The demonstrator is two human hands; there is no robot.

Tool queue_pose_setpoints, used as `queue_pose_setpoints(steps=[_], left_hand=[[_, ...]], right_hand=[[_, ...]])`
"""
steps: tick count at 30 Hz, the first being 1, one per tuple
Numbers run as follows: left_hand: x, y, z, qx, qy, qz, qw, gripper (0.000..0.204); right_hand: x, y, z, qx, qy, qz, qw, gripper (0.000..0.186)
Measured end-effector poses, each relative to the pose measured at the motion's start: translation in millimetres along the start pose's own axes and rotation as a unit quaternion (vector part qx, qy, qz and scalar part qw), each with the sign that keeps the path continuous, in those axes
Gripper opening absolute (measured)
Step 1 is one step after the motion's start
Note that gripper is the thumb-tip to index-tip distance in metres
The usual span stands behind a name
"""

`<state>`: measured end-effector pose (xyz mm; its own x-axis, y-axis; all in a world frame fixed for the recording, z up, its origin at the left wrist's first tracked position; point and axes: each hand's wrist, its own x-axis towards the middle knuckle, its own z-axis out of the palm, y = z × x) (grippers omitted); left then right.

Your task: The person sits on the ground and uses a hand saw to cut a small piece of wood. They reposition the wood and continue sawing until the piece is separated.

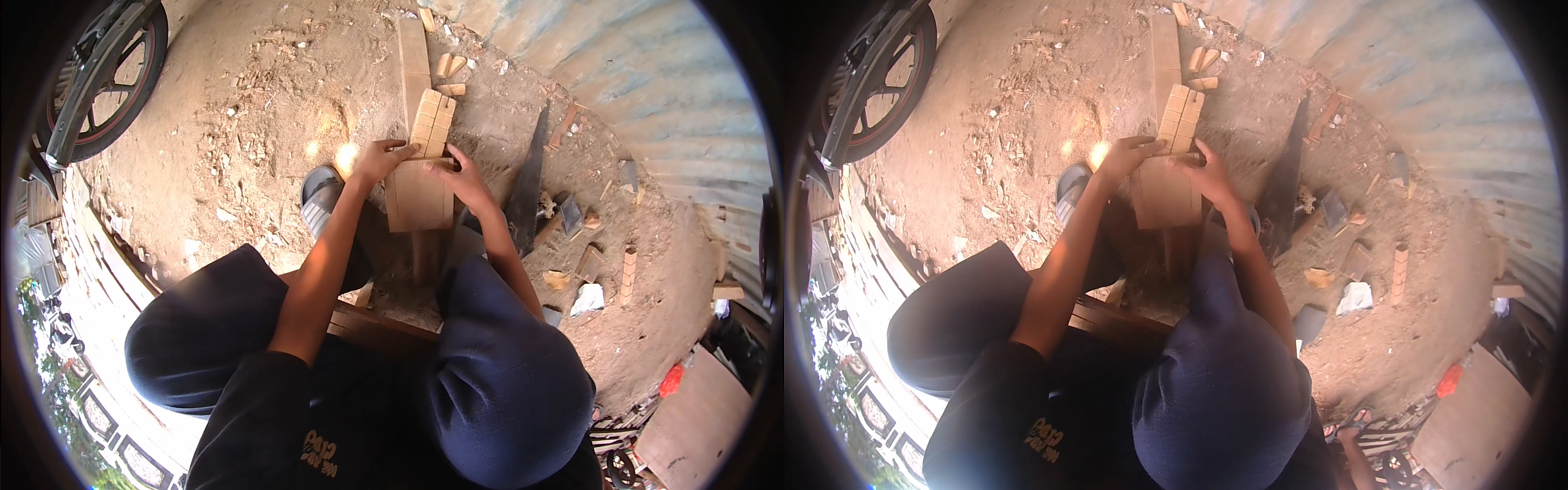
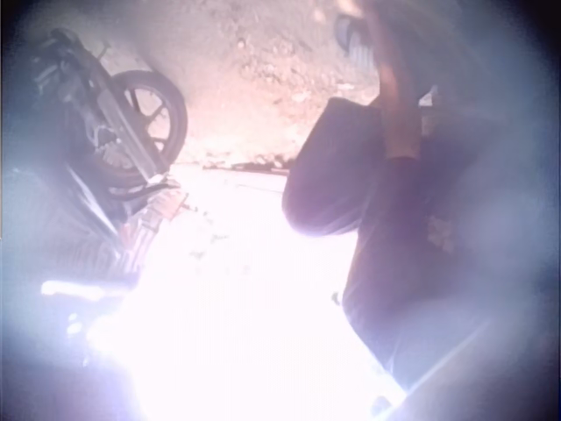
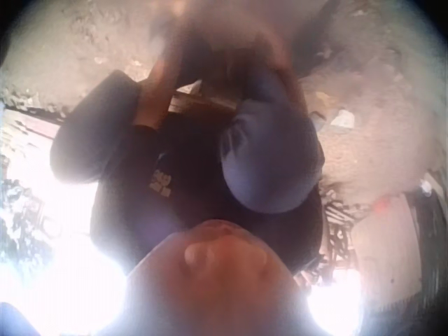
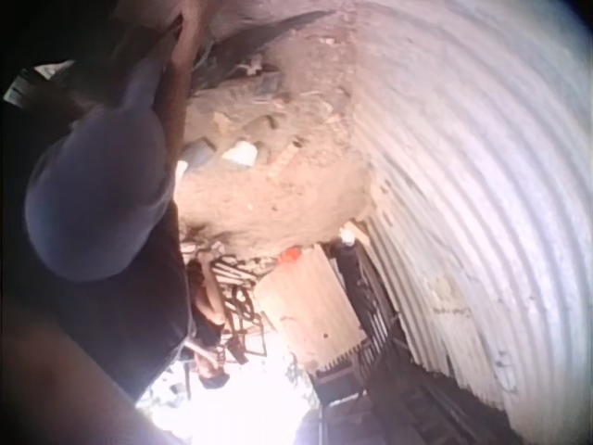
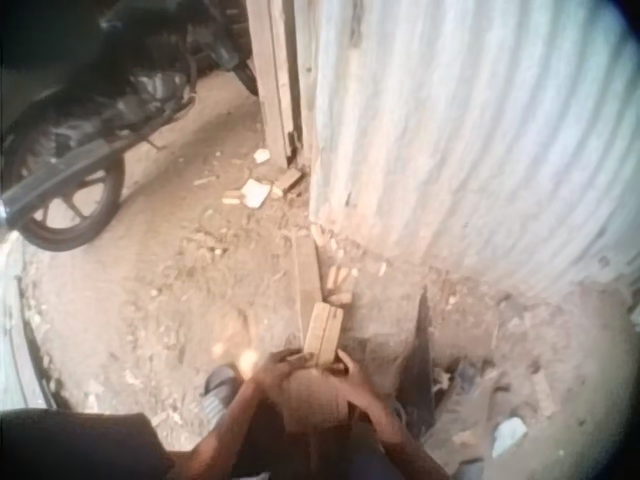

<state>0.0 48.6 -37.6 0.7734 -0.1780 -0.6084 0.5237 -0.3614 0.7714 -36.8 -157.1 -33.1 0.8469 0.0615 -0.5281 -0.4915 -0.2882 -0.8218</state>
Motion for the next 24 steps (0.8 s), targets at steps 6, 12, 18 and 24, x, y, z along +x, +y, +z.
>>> queue_pose_setpoints(steps=[6, 12, 18, 24], left_hand=[[36, 56, 0, 0.199, 0.072, 0.055, 0.976, 0.094], [51, 62, -1, 0.229, 0.027, 0.035, 0.972, 0.091], [42, 55, -11, 0.071, -0.038, -0.027, 0.996, 0.093], [38, 61, -17, 0.073, -0.064, -0.026, 0.995, 0.091]], right_hand=[[-13, -32, -12, -0.104, -0.158, -0.085, 0.978, 0.059], [-35, -23, -54, 0.019, -0.151, 0.046, 0.987, 0.036], [-30, -49, -123, 0.180, -0.090, -0.044, 0.979, 0.038], [3, -33, -80, 0.065, -0.219, 0.037, 0.973, 0.038]])
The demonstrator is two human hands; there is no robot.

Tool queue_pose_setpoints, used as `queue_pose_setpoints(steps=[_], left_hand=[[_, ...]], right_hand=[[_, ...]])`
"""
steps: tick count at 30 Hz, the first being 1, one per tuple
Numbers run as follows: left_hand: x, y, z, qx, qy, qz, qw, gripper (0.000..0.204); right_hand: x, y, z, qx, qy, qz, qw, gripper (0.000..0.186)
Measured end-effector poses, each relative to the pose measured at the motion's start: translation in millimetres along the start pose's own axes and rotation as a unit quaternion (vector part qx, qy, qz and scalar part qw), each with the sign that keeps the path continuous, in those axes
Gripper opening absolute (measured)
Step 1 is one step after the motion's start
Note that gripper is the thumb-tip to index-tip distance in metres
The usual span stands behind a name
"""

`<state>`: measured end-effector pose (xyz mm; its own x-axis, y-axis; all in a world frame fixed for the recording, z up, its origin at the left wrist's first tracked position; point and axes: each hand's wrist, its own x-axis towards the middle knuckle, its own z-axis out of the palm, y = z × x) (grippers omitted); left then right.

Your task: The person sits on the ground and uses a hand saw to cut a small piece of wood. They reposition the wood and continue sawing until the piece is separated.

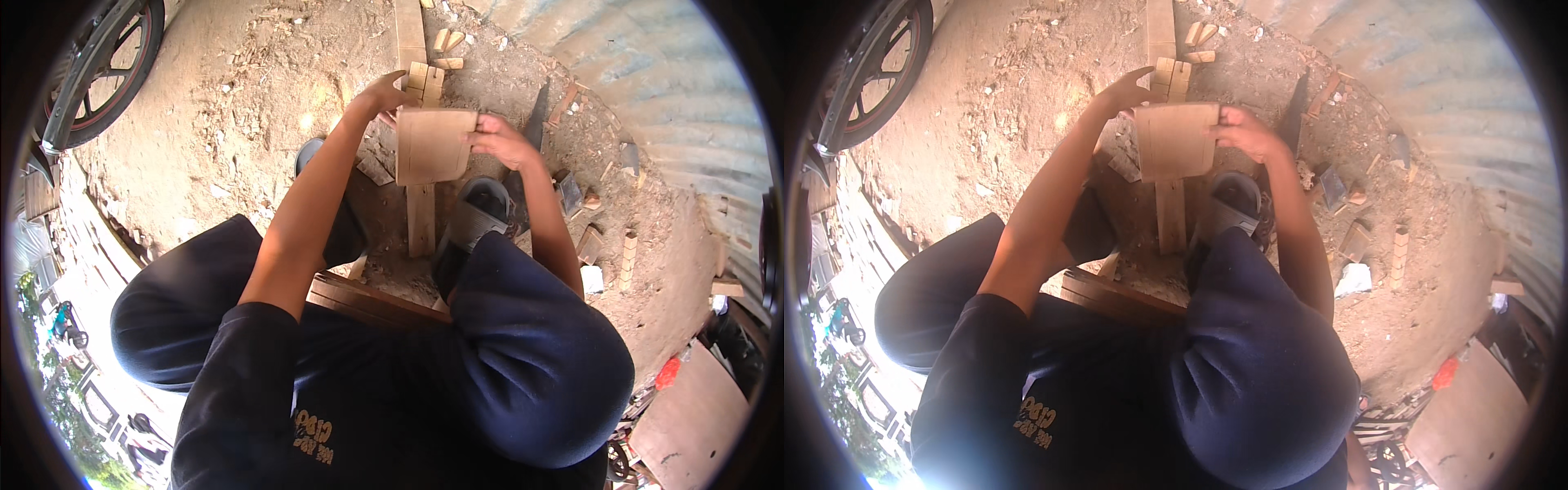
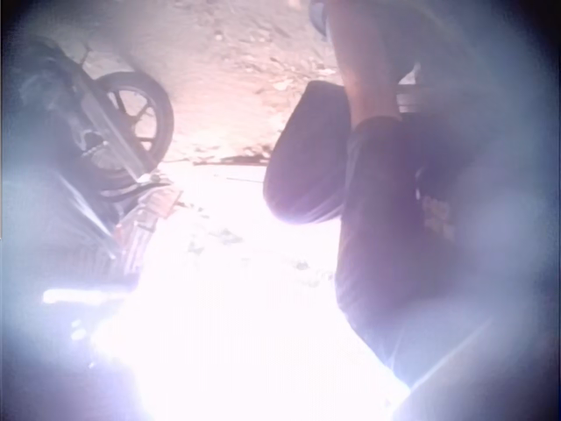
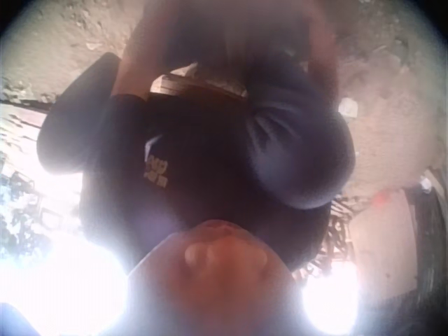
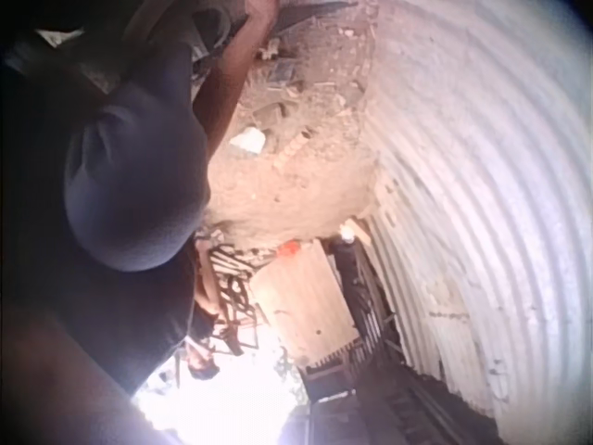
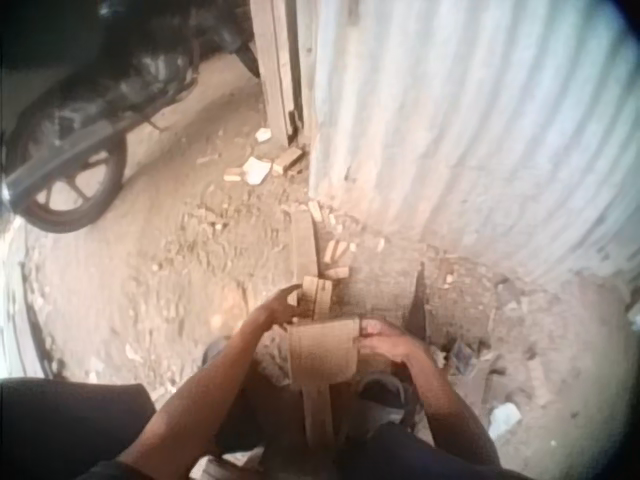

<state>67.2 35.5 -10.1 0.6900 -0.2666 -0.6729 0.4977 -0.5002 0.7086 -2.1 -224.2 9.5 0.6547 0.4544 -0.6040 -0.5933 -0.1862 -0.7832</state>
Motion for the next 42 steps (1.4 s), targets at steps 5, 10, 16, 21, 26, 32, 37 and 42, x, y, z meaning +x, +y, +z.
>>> queue_pose_setpoints(steps=[5, 10, 16, 21, 26, 32, 37, 42], left_hand=[[-9, 4, -10, 0.036, -0.018, -0.002, 0.999, 0.091], [-18, 48, -2, 0.173, 0.004, -0.014, 0.985, 0.110], [27, 42, 7, 0.313, 0.087, 0.018, 0.946, 0.101], [17, 35, 2, 0.202, 0.079, -0.047, 0.975, 0.087], [12, 9, -5, 0.188, 0.118, 0.024, 0.975, 0.087], [19, 5, 5, 0.249, 0.209, 0.056, 0.944, 0.077], [15, 5, 4, 0.224, 0.186, 0.014, 0.957, 0.073], [13, 10, 2, 0.175, 0.173, 0.016, 0.969, 0.082]], right_hand=[[16, 23, 19, -0.042, 0.009, 0.019, 0.999, 0.037], [14, 30, 13, -0.024, 0.000, 0.040, 0.999, 0.039], [20, 28, 20, -0.072, -0.030, 0.032, 0.996, 0.039], [13, 28, 29, -0.076, 0.007, 0.040, 0.996, 0.039], [12, 25, 38, -0.088, 0.029, 0.026, 0.995, 0.038], [13, 33, 42, -0.113, 0.058, 0.012, 0.992, 0.036], [8, 25, 52, -0.099, 0.071, 0.011, 0.992, 0.042], [4, 28, 47, -0.065, 0.073, 0.027, 0.995, 0.039]])
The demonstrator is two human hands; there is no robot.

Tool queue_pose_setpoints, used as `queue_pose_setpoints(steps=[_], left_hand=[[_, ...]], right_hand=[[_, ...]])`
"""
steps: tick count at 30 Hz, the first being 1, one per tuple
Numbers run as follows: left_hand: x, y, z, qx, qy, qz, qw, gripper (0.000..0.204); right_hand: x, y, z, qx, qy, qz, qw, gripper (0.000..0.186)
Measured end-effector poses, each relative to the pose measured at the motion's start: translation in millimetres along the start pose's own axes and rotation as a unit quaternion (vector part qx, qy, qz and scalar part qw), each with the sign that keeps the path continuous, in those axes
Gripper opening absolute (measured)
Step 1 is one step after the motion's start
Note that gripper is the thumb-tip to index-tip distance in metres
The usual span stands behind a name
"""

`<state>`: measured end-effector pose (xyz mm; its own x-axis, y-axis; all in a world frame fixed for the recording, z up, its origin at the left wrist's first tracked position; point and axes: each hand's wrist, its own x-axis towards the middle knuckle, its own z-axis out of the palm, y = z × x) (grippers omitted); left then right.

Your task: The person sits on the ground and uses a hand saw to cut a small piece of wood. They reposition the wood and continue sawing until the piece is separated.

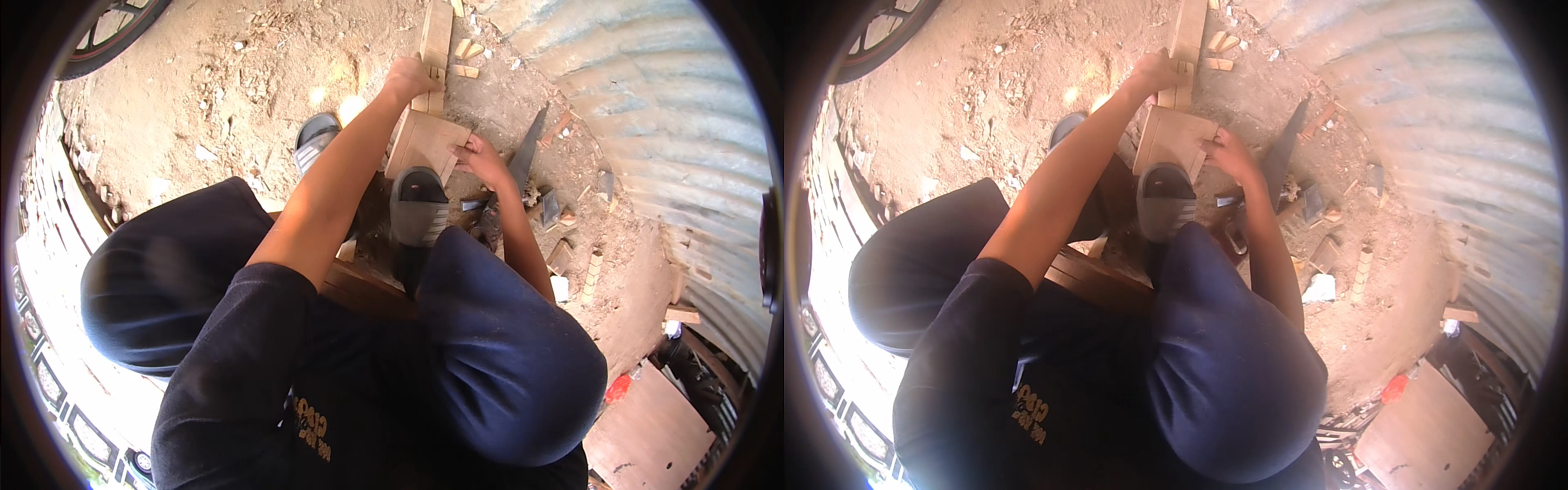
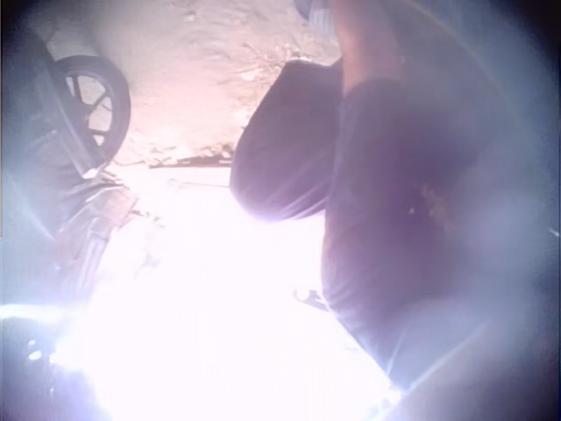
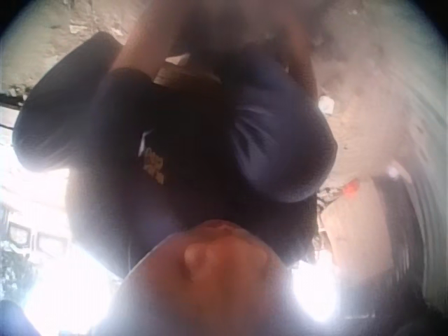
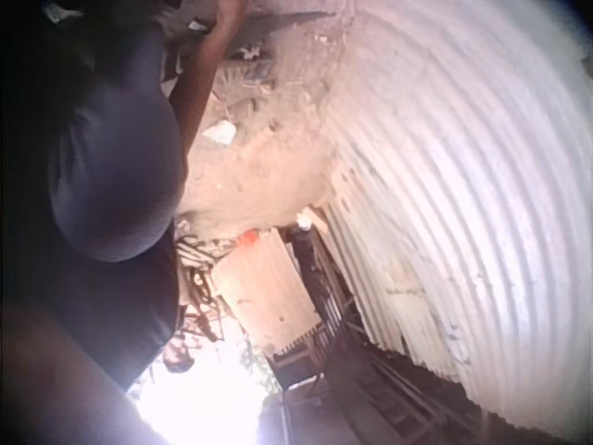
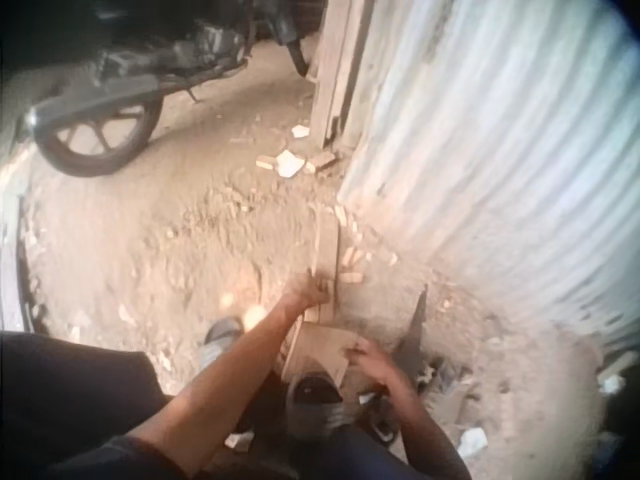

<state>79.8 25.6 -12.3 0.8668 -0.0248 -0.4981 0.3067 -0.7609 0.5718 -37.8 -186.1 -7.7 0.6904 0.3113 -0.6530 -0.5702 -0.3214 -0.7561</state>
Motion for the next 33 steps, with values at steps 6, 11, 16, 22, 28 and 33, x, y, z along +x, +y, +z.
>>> queue_pose_setpoints(steps=[6, 11, 16, 22, 28, 33], left_hand=[[-8, -1, -10, -0.041, -0.070, 0.052, 0.995, 0.076], [-16, 2, -11, -0.044, -0.110, 0.033, 0.992, 0.084], [-30, -7, -6, -0.099, -0.100, 0.010, 0.990, 0.088], [-13, -15, -15, -0.116, -0.100, 0.020, 0.988, 0.084], [25, -6, -27, -0.077, -0.068, 0.051, 0.993, 0.077], [22, 8, -28, -0.083, -0.099, 0.028, 0.991, 0.079]], right_hand=[[10, -13, 4, -0.076, -0.020, -0.027, 0.997, 0.042], [5, -3, 7, 0.012, -0.055, -0.011, 0.998, 0.041], [-5, 1, 10, -0.033, -0.041, -0.042, 0.998, 0.036], [-10, 15, -14, 0.027, 0.057, -0.069, 0.996, 0.036], [14, 13, -24, 0.021, -0.021, -0.071, 0.997, 0.036], [18, 7, -27, 0.050, -0.021, -0.011, 0.998, 0.038]])
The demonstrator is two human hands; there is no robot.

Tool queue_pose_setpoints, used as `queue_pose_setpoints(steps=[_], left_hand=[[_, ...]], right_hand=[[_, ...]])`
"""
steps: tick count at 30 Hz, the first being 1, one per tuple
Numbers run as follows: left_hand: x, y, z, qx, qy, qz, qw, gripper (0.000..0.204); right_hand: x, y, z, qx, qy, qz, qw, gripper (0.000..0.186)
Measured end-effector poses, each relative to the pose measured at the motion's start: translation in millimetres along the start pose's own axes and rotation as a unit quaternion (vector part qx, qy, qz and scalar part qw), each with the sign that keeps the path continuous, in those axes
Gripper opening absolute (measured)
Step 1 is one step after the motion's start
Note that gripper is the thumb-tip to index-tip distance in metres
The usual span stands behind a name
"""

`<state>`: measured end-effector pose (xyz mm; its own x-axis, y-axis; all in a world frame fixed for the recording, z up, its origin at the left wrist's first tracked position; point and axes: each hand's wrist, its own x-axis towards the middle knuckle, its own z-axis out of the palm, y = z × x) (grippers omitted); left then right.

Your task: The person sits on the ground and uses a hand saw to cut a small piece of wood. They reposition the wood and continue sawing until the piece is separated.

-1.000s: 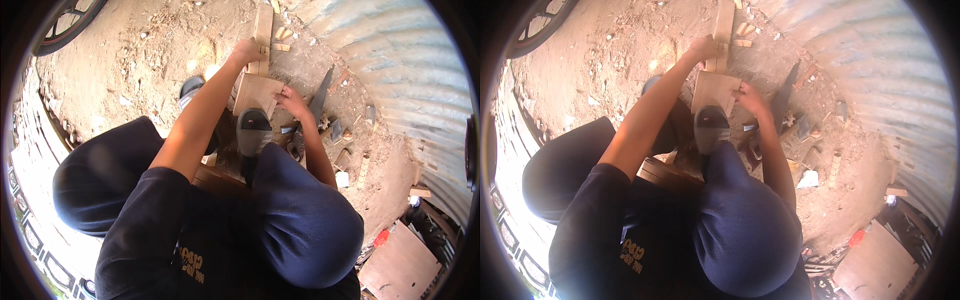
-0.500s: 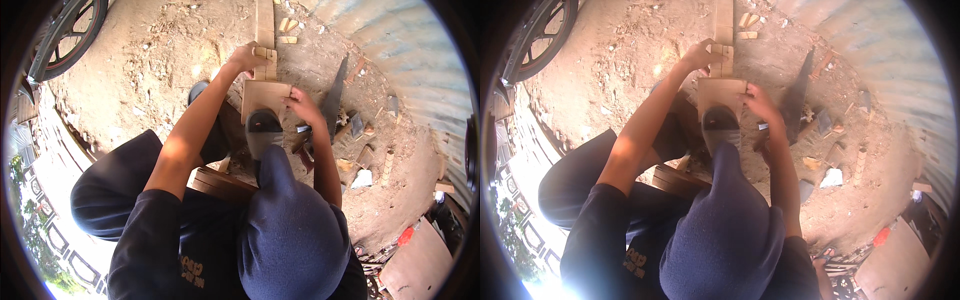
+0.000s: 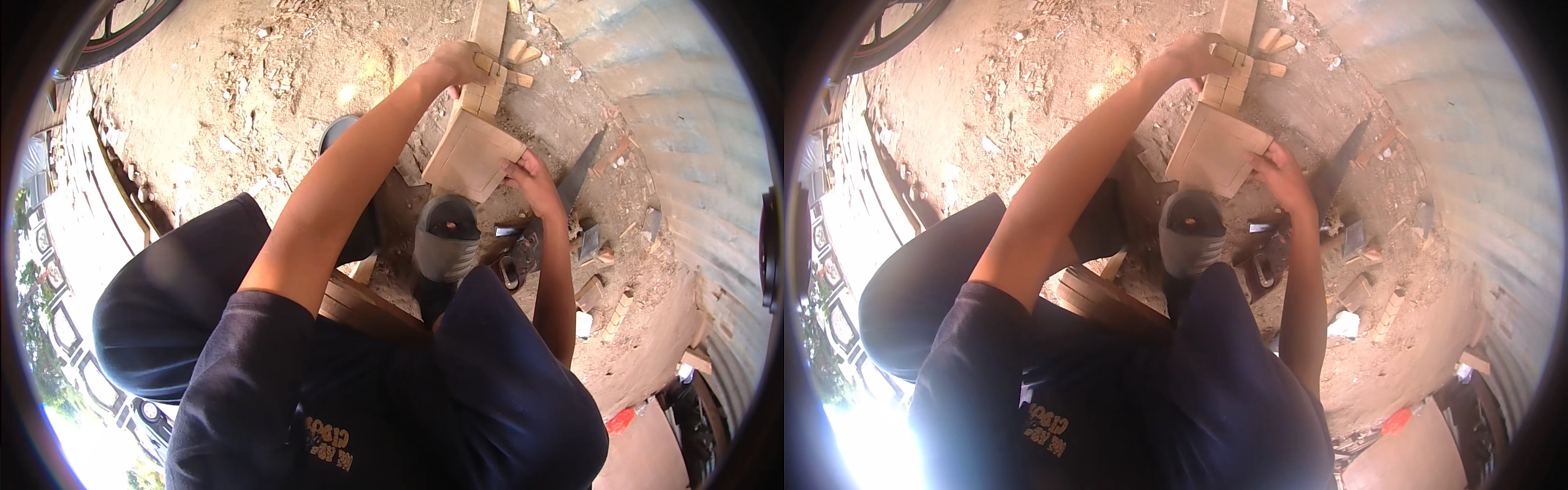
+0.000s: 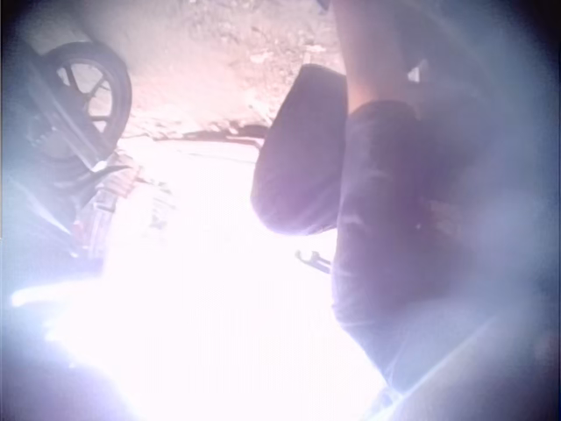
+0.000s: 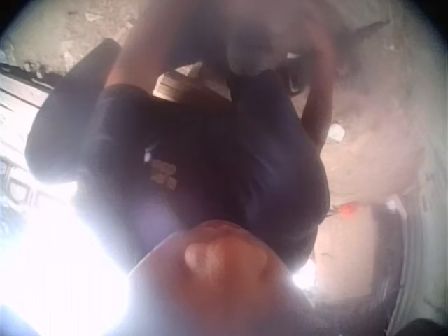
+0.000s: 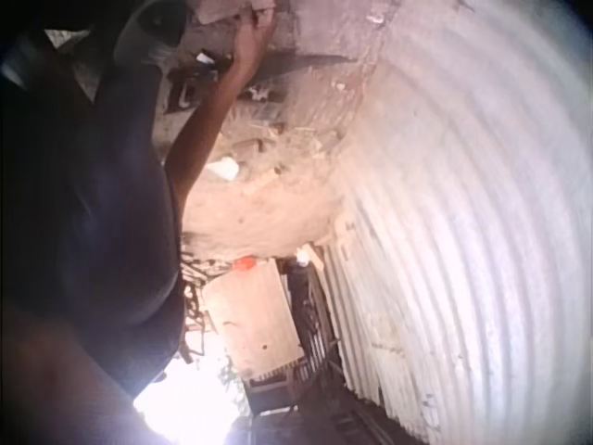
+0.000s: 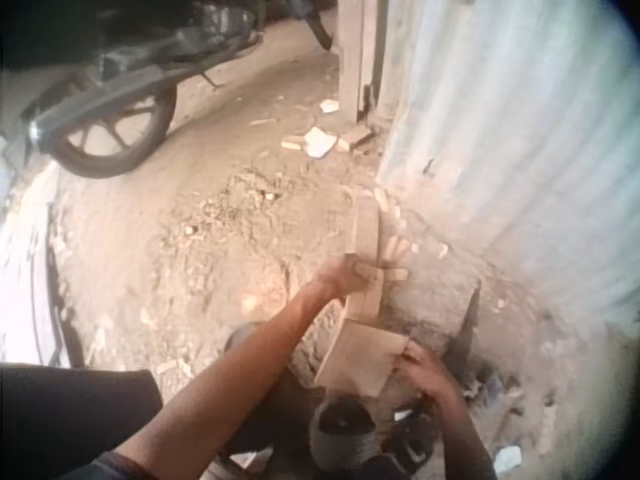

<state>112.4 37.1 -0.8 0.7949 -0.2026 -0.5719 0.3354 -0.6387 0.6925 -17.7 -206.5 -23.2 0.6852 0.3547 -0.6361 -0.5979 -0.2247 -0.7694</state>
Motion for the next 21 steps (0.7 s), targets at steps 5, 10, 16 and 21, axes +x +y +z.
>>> queue_pose_setpoints(steps=[5, 10, 16, 21], left_hand=[[1, -8, 2, 0.003, 0.011, 0.006, 1.000, 0.076], [8, -8, 2, 0.049, 0.001, 0.016, 0.999, 0.071], [2, -9, 2, 0.051, -0.001, 0.034, 0.998, 0.070], [5, -15, 7, 0.060, 0.025, 0.042, 0.997, 0.068]], right_hand=[[10, -1, -2, 0.020, -0.046, 0.011, 0.999, 0.040], [4, 1, 11, -0.053, -0.027, 0.032, 0.998, 0.039], [1, 6, 7, -0.021, -0.042, 0.043, 0.998, 0.040], [-4, 7, 14, -0.030, -0.007, 0.036, 0.999, 0.040]])
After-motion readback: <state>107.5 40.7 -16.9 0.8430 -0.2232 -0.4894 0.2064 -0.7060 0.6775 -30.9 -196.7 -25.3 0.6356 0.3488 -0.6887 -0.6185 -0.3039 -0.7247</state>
